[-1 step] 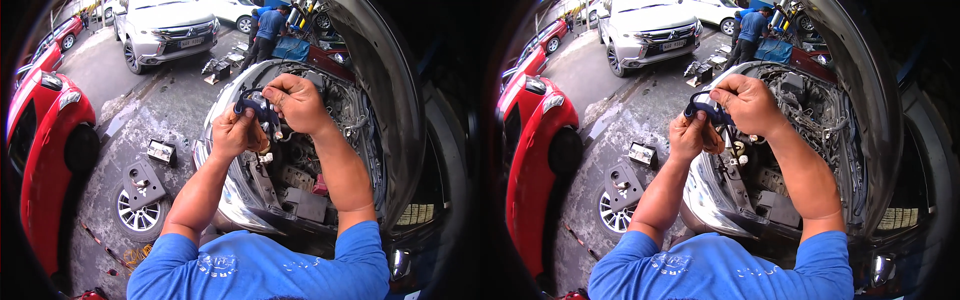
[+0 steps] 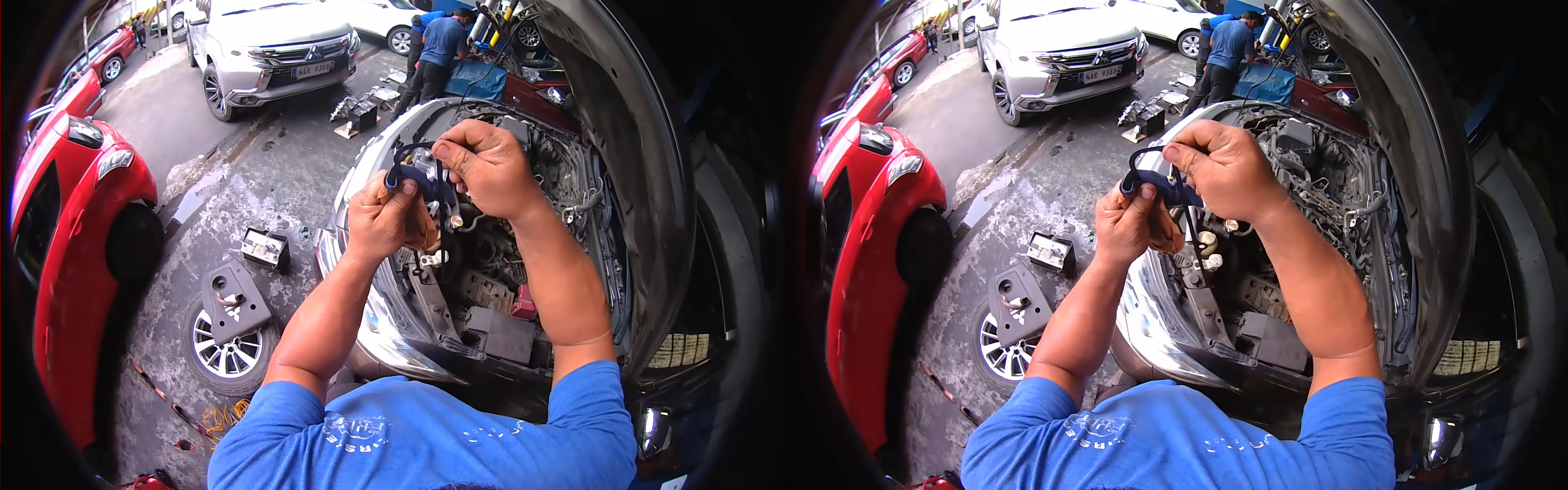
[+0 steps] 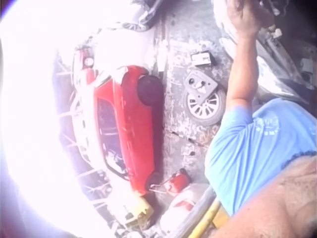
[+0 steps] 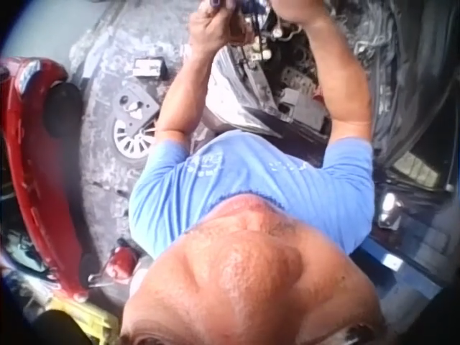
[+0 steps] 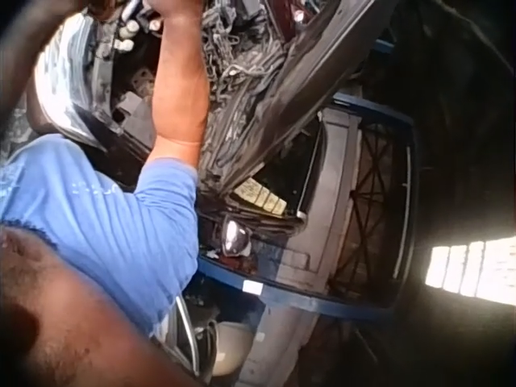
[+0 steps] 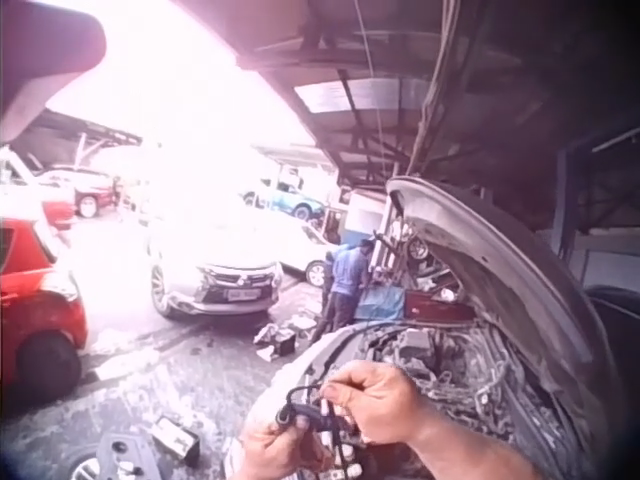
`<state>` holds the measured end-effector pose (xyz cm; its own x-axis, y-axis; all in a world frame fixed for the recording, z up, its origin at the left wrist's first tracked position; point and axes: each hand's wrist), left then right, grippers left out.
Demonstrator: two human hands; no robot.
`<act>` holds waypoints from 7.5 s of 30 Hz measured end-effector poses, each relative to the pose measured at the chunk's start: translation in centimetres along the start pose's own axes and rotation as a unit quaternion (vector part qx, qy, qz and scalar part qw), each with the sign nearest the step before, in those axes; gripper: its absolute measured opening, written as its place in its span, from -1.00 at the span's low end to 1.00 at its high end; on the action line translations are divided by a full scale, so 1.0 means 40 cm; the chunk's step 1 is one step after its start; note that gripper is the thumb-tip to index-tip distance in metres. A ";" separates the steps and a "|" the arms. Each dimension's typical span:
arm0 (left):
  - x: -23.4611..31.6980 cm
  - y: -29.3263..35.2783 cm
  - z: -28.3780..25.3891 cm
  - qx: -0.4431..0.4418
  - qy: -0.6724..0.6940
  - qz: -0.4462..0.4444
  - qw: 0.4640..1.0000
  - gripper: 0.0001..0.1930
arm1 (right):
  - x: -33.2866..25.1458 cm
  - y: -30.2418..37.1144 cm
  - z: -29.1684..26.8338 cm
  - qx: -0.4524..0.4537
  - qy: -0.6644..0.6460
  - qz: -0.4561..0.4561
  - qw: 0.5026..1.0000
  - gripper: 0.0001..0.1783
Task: The recorder is removing and inspecting components on a car engine using hand tools.
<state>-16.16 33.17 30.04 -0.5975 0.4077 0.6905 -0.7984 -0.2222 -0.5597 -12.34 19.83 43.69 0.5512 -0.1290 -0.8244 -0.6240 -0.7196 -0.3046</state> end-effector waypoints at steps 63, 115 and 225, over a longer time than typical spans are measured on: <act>0.025 0.024 0.010 -0.071 -0.193 0.025 0.978 -0.84 | -0.050 0.022 -0.018 -0.057 0.225 0.020 0.973 -0.87; 0.141 0.026 -0.062 -0.362 -0.497 0.078 0.785 -0.88 | 0.098 0.283 -0.034 -0.095 0.408 -0.125 0.899 -0.90; 0.212 0.240 -0.168 0.076 0.307 0.017 0.949 -0.41 | -0.093 -0.008 0.124 -0.164 0.124 -0.032 0.978 -0.77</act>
<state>-28.40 40.43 27.45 -0.5048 0.8261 0.2505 -0.8086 -0.3509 -0.4723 -16.95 23.95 44.50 0.7261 -0.2089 -0.6550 -0.3946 -0.9068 -0.1483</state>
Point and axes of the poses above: each hand's wrist, its own y-axis away from the middle knuckle, its own z-axis out of the palm, x = y × z, and after that the axes turned 7 degrees about -x, right-handed
